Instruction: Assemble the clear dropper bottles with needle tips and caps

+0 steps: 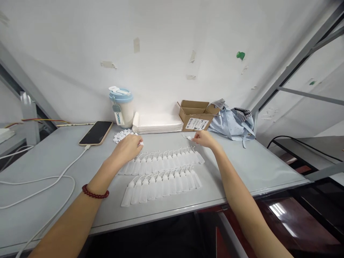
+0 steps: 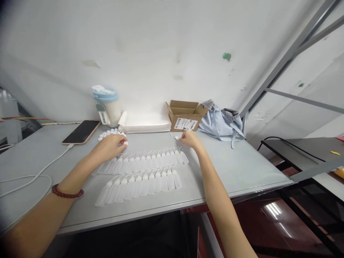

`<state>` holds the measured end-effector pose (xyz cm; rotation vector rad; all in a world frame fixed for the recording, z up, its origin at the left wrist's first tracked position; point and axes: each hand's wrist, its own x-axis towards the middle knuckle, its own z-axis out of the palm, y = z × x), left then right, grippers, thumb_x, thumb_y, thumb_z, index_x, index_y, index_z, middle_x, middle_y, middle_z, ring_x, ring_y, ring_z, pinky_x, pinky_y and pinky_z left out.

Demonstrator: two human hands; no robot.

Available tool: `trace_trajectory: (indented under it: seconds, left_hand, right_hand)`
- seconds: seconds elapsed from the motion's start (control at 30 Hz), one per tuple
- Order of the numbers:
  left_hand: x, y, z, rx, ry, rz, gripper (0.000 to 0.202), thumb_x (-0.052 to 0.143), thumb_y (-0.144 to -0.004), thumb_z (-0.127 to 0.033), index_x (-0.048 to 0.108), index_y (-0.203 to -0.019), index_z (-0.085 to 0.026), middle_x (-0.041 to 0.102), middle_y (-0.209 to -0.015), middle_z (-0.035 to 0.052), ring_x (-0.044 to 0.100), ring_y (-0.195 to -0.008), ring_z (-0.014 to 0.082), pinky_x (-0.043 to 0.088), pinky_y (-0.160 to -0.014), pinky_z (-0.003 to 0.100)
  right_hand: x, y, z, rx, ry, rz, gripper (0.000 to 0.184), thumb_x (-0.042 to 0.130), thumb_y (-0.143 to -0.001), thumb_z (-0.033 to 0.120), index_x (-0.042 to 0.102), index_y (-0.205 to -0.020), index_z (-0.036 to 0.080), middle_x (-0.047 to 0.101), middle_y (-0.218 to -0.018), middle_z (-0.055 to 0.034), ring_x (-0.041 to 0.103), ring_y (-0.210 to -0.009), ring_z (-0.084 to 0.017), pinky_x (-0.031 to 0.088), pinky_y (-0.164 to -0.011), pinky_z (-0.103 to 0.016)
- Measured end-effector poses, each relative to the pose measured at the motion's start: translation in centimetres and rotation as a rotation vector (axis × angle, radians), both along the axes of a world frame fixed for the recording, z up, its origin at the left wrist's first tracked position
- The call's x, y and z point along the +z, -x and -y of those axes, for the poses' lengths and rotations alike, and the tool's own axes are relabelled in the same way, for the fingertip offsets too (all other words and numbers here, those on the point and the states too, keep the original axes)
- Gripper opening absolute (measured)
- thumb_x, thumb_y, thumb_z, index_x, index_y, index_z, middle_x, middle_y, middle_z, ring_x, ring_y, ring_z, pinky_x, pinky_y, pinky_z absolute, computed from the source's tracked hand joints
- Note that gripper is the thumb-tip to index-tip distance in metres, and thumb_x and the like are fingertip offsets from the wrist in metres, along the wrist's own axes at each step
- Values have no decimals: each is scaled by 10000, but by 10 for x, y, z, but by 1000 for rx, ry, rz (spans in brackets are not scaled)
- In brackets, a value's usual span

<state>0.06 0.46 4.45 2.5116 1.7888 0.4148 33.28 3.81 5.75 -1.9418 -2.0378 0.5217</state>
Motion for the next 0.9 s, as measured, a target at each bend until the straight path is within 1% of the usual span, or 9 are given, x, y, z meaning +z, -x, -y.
trace_trajectory:
  seconds: [0.03, 0.1, 0.2, 0.33, 0.47, 0.57, 0.67, 0.73, 0.9]
  left_hand:
    - [0, 0, 0, 1, 0, 3, 291, 431, -757, -240, 675, -887, -150, 707, -886, 115, 635, -868, 286, 461, -749, 351]
    - [-1, -1, 0, 5, 1, 8, 289, 432, -761, -233, 675, -892, -150, 707, -893, 118, 632, -879, 286, 462, -747, 349]
    - [-2, -2, 1, 9, 5, 13, 282, 435, -772, -230, 673, -903, -152, 704, -906, 121, 627, -901, 287, 461, -757, 348]
    - [-3, -3, 2, 15, 9, 21, 283, 443, -780, -240, 668, -930, -155, 698, -938, 120, 624, -915, 283, 463, -766, 346]
    - [-1, -5, 4, 25, 14, 22, 279, 440, -784, -245, 667, -924, -162, 698, -932, 113, 627, -907, 280, 466, -761, 343]
    - [0, -7, 5, 27, 17, 23, 274, 432, -789, -242, 664, -910, -162, 698, -931, 112, 630, -907, 278, 467, -765, 342]
    - [2, -9, 6, 25, 20, 37, 270, 432, -784, -241, 661, -902, -160, 699, -916, 109, 632, -908, 276, 467, -764, 339]
    - [3, -10, 7, 22, 22, 52, 268, 436, -778, -244, 661, -896, -159, 701, -907, 108, 632, -909, 275, 468, -761, 338]
    - [4, -13, 8, 9, 26, 112, 255, 441, -768, -267, 659, -862, -172, 704, -892, 97, 632, -908, 272, 469, -760, 337]
  right_hand:
    - [1, 0, 1, 6, 7, -1, 142, 594, -710, 203, 585, -579, 149, 640, -560, -52, 579, -545, -156, 394, -521, -249]
    - [7, -1, 4, 40, 73, -7, 166, 592, -696, 198, 581, -537, 153, 639, -541, -47, 580, -527, -153, 398, -507, -245]
    - [16, -5, 12, 105, 245, -21, 189, 614, -665, 212, 582, -486, 161, 655, -547, -45, 581, -495, -145, 398, -464, -236]
    - [25, -11, 20, 135, 438, -36, 175, 658, -644, 272, 621, -514, 161, 679, -577, -53, 614, -511, -157, 418, -467, -240]
    - [28, -14, 25, 141, 586, -42, 179, 711, -599, 319, 651, -545, 160, 708, -630, -72, 653, -556, -175, 439, -499, -247]
    - [27, -13, 24, 138, 663, -37, 179, 736, -557, 317, 661, -550, 155, 716, -646, -75, 665, -564, -180, 438, -499, -243]
    - [24, -10, 23, 123, 697, -27, 164, 739, -535, 288, 662, -527, 144, 703, -609, -77, 665, -560, -188, 429, -483, -237]
    - [23, -9, 22, 107, 687, -30, 152, 732, -533, 264, 652, -498, 140, 689, -576, -76, 658, -548, -189, 435, -487, -243]
    - [21, -17, 18, 91, 562, -83, 172, 713, -540, 220, 597, -431, 155, 641, -486, -53, 624, -509, -178, 441, -498, -257]
